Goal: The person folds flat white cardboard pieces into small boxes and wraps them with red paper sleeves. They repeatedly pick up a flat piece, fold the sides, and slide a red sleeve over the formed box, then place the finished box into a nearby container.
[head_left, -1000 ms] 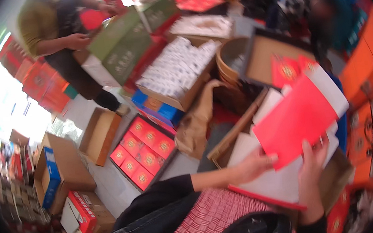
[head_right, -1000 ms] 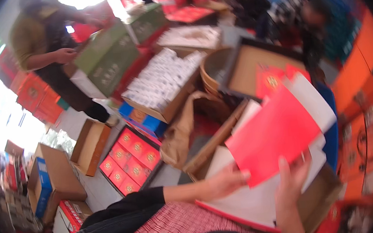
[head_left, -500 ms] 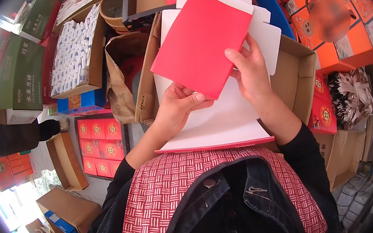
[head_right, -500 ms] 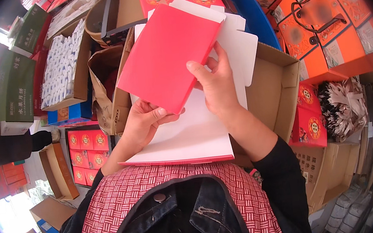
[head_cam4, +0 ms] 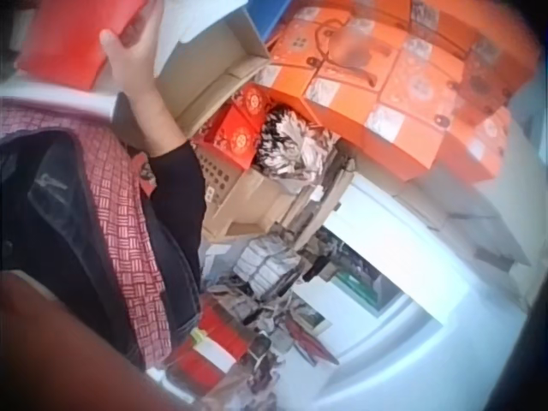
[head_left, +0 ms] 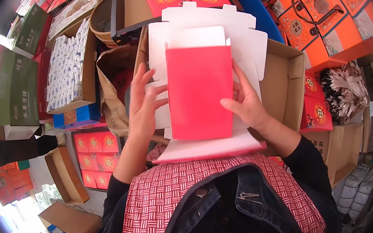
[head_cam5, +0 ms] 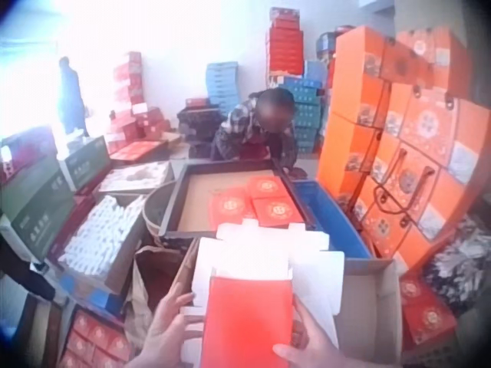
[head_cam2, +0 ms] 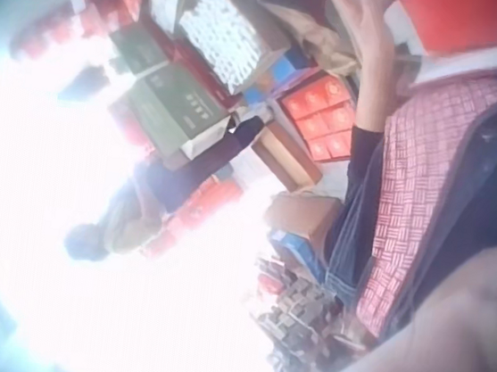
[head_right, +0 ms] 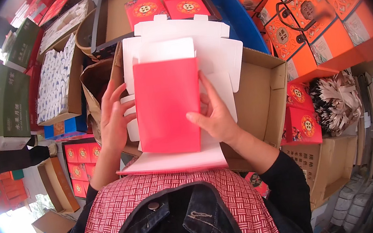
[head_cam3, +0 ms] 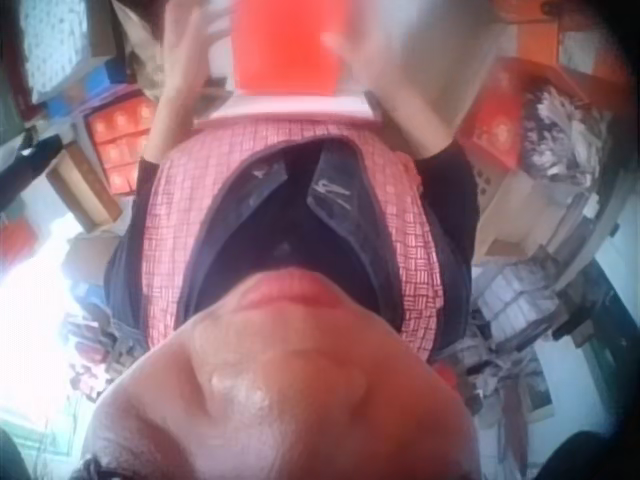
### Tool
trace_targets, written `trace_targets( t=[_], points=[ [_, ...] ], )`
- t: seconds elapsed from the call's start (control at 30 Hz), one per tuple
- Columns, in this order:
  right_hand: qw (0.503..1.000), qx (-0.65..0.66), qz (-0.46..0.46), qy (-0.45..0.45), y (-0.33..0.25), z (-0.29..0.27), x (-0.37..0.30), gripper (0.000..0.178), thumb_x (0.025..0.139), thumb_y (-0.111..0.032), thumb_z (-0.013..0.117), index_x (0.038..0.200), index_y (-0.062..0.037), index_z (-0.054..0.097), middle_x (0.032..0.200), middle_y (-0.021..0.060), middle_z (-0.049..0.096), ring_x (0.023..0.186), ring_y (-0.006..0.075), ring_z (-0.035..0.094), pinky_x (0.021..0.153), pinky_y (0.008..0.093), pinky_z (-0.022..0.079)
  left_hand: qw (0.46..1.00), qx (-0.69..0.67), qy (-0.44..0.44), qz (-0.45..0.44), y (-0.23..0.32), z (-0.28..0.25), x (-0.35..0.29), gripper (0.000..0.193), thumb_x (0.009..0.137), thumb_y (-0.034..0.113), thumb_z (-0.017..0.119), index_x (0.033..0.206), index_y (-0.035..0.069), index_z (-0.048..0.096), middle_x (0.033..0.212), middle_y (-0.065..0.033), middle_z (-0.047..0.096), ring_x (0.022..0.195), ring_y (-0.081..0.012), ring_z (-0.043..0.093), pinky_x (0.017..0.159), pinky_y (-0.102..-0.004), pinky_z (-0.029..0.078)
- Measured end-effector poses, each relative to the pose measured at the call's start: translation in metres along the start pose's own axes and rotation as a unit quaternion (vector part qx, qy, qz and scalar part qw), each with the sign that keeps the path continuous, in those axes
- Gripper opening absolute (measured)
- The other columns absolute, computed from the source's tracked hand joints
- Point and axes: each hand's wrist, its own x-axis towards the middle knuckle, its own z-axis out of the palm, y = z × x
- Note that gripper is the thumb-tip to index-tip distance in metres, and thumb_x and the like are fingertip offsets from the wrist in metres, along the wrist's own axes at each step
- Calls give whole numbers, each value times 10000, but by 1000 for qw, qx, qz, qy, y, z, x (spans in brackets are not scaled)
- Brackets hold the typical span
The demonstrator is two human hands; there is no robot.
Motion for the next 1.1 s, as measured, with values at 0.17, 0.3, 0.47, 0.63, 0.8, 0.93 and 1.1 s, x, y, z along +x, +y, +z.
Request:
trace_targets(
  t=[0.17,0.3,0.47,0.63,0.8,0.93,1.1],
  points=[
    [989,-147,-30,-7,-5,-5,7,787,871,-101,631,1487,-74,141,1250,148,463,1072,177,556,877,289,484,992,59,-109,40,-9,16,25,582,948,49,497,1465,93,234,1355,-130,430,1122,-168,544,924,-292,466],
    [990,-136,-33,32,-22,-8,30,605,909,-159,607,1415,-23,305,1182,141,501,991,145,573,829,262,486,988,44,-141,53,-9,19,28,527,963,80,485,1447,88,275,1273,-111,495,1087,-140,545,918,-281,453],
    [993,-111,2,27,-10,-20,39,372,945,-185,567,1246,24,499,1036,80,581,937,107,565,799,224,471,985,127,-117,-19,-7,12,38,339,1002,208,447,1302,56,491,1063,-25,574,973,-84,538,847,-244,450],
    [989,-145,-28,5,-15,-31,48,302,956,-164,546,1193,24,546,1012,46,594,930,98,554,807,224,463,979,125,-152,-58,5,11,57,277,997,247,468,1131,49,608,1013,27,582,851,-37,526,735,-179,435],
    [975,-151,-151,63,-30,-24,49,197,964,-199,533,981,-8,575,954,79,611,933,142,613,833,274,476,971,161,-170,54,12,16,54,225,987,168,482,1062,8,621,1041,-33,584,935,-91,525,836,-228,430],
    [997,-33,-71,-14,-63,-30,66,178,955,-167,534,832,-39,532,811,84,634,882,169,659,788,264,492,956,179,-191,136,20,27,45,211,979,111,466,1067,-16,610,1135,-88,581,1056,-155,546,924,-276,423],
    [944,-221,155,-192,-106,-7,107,228,894,-235,643,985,-30,682,862,59,673,763,123,619,753,263,484,944,181,-222,163,25,36,42,192,955,26,456,1107,-3,570,1124,-104,589,1058,-180,558,908,-287,445]
  ],
)
